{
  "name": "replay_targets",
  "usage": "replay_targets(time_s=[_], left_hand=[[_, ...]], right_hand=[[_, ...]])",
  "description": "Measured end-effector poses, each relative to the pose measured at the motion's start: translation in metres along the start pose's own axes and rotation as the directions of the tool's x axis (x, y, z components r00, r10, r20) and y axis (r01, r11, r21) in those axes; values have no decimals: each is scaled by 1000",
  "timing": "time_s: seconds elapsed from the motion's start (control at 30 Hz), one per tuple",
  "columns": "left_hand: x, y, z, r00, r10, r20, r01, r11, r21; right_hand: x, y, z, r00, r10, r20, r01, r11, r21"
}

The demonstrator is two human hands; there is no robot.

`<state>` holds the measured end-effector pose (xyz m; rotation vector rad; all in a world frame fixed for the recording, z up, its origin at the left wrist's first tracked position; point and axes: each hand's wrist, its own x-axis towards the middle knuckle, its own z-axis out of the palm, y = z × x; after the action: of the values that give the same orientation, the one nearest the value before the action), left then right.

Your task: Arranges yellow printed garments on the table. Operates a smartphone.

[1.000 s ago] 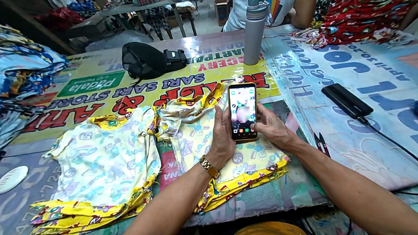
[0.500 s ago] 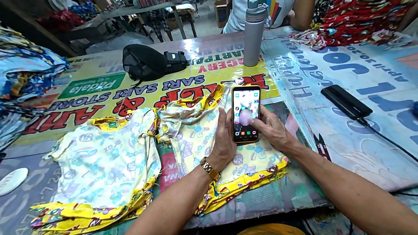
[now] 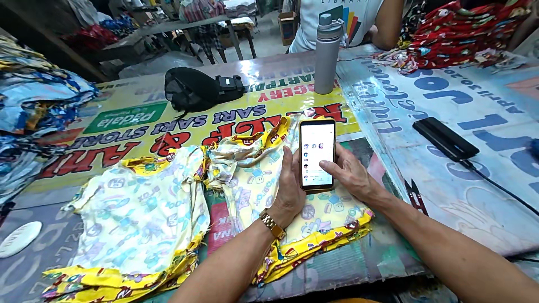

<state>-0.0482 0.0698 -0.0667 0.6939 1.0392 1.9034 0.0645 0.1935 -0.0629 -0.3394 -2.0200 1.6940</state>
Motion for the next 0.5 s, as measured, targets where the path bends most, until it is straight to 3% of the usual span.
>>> replay_targets(time_s=[0.5], left_hand=[[0, 0, -1, 1000, -15, -11, 15, 1000, 1]], right_hand=[[-2, 3, -3, 1000, 21, 10, -21, 1000, -10]])
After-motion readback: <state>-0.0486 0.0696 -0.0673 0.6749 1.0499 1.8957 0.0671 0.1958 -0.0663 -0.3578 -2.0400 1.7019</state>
